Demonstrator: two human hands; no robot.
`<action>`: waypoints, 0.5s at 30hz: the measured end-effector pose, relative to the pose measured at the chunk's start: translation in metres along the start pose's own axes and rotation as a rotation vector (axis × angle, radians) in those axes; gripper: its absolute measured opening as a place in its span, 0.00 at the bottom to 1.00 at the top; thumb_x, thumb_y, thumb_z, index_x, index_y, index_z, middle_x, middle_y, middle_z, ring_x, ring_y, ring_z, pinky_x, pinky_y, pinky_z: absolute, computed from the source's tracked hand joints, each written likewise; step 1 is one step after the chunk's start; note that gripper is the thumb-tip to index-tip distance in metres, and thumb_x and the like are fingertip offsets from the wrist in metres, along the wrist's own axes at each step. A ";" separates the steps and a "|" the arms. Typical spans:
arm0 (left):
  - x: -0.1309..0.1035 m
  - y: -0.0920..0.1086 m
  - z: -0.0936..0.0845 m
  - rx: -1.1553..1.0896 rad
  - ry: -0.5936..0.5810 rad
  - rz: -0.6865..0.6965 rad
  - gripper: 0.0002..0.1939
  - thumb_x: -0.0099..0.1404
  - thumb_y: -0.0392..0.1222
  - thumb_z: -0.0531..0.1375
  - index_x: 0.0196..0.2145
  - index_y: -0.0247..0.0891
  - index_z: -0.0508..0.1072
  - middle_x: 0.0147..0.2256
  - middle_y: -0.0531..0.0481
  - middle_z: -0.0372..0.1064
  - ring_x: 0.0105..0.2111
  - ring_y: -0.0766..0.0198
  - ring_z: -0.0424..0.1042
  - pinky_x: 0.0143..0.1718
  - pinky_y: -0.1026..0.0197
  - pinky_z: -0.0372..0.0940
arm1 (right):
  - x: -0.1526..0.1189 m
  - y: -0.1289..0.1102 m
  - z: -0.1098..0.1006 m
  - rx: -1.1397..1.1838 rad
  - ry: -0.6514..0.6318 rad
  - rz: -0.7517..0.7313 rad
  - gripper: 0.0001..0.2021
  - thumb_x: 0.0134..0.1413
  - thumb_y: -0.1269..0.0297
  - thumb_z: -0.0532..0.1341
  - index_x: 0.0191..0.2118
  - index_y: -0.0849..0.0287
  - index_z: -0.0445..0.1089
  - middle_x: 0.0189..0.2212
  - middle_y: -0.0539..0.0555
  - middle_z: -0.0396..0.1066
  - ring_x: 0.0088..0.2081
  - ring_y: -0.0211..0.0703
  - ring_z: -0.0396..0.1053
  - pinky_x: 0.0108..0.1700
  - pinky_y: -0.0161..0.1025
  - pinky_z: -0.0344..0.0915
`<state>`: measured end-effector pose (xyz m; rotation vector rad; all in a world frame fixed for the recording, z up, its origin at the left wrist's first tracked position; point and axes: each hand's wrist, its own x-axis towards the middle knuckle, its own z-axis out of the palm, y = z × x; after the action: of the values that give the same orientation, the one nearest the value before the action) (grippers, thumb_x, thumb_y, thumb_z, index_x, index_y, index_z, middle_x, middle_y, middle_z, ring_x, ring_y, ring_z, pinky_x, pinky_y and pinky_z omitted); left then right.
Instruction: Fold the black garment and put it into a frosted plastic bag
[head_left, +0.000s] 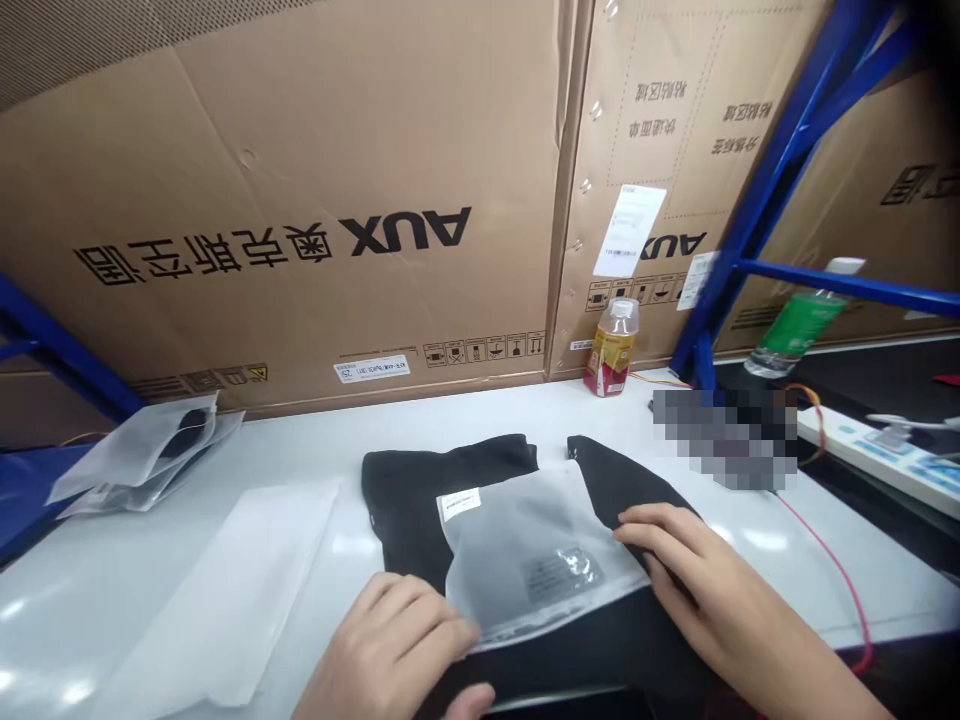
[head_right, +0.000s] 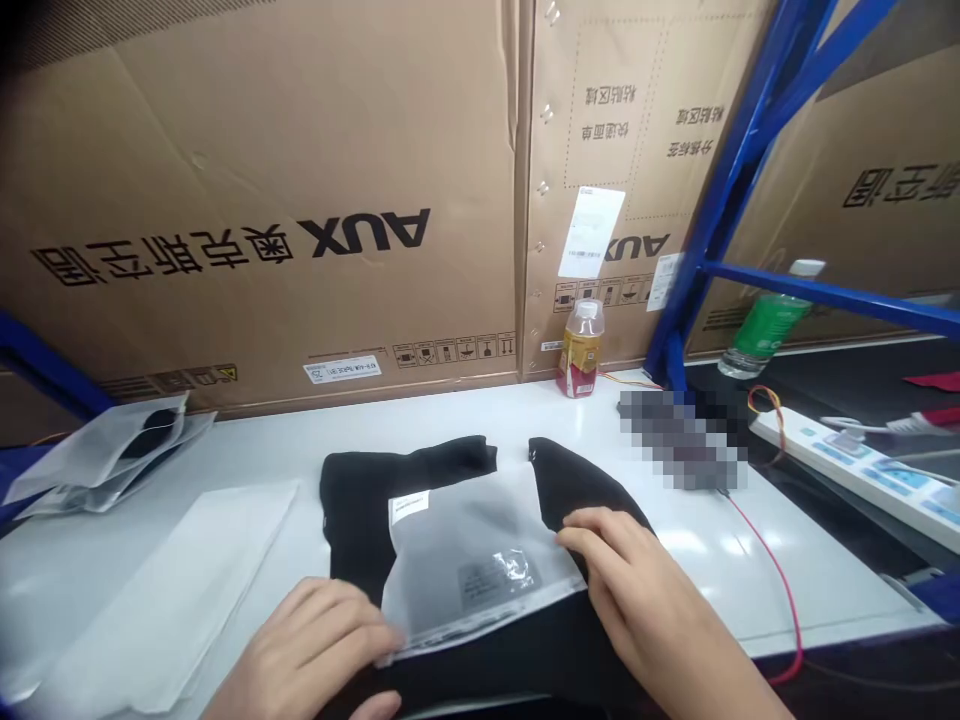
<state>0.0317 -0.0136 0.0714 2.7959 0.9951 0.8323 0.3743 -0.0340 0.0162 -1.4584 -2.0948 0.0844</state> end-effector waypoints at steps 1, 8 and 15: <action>0.007 0.000 0.002 -0.020 -0.018 -0.043 0.06 0.75 0.42 0.58 0.41 0.44 0.76 0.36 0.52 0.78 0.35 0.59 0.77 0.35 0.58 0.71 | -0.003 -0.007 0.000 0.000 0.018 0.006 0.12 0.69 0.69 0.56 0.52 0.49 0.70 0.52 0.56 0.73 0.51 0.49 0.75 0.48 0.44 0.76; 0.079 -0.022 0.034 0.088 -0.154 -0.245 0.14 0.74 0.44 0.62 0.55 0.42 0.76 0.53 0.43 0.79 0.60 0.41 0.71 0.65 0.22 0.51 | -0.014 -0.051 0.016 -0.078 0.053 -0.249 0.15 0.66 0.70 0.59 0.54 0.51 0.74 0.28 0.49 0.75 0.26 0.43 0.72 0.26 0.39 0.69; 0.078 0.001 0.015 -0.049 -0.035 -0.352 0.10 0.79 0.44 0.54 0.37 0.44 0.70 0.34 0.55 0.75 0.33 0.62 0.76 0.37 0.59 0.72 | 0.006 -0.061 0.019 0.005 0.152 -0.052 0.18 0.69 0.61 0.60 0.61 0.53 0.68 0.40 0.56 0.80 0.37 0.51 0.80 0.35 0.44 0.76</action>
<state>0.0908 0.0340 0.0958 2.4766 1.3834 0.7451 0.3121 -0.0480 0.0249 -1.3624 -2.0062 -0.0405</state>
